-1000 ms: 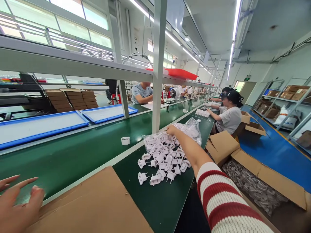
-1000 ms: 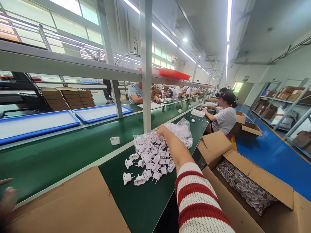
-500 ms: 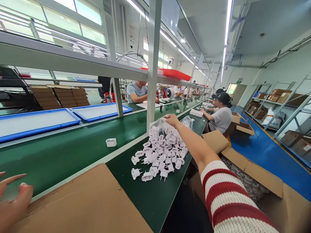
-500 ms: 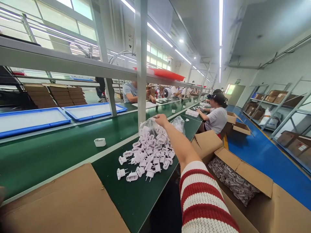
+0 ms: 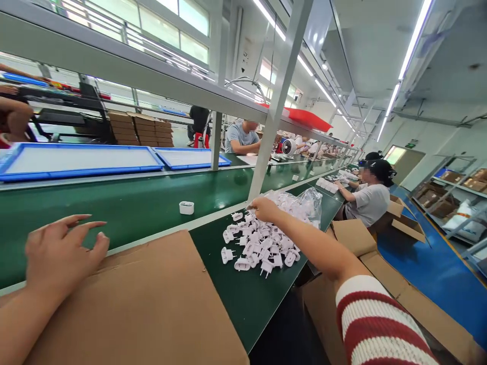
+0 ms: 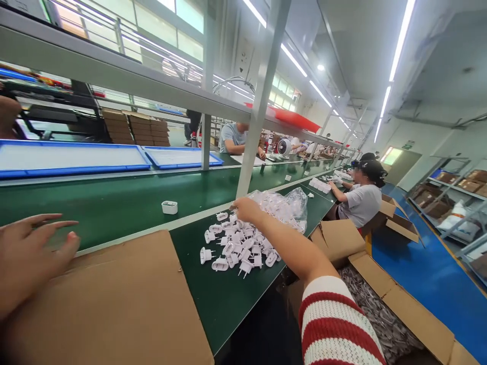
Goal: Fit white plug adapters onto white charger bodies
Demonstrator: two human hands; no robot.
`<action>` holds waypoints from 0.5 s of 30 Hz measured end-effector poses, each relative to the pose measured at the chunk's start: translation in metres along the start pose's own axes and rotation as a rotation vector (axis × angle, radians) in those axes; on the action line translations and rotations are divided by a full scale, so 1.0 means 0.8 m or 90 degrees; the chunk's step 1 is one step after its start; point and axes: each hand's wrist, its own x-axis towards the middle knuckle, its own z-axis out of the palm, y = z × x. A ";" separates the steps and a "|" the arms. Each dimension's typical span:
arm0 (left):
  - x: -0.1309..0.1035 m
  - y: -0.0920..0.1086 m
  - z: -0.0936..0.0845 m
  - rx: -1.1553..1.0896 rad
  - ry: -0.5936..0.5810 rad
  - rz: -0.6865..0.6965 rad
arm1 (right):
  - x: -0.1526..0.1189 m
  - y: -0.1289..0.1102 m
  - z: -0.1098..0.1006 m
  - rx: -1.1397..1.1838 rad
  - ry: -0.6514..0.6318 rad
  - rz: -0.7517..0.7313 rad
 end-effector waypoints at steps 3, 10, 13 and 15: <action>0.002 -0.005 -0.001 -0.034 0.079 -0.004 | 0.016 -0.042 0.027 -0.016 -0.045 0.021; 0.006 0.000 -0.003 0.015 0.006 -0.006 | 0.028 -0.103 0.046 -0.091 -0.046 0.083; 0.003 -0.006 0.004 0.042 -0.024 -0.020 | 0.030 -0.110 0.033 -0.093 -0.021 0.029; 0.001 -0.011 0.008 0.055 -0.045 -0.027 | 0.032 -0.111 0.029 -0.069 0.007 -0.035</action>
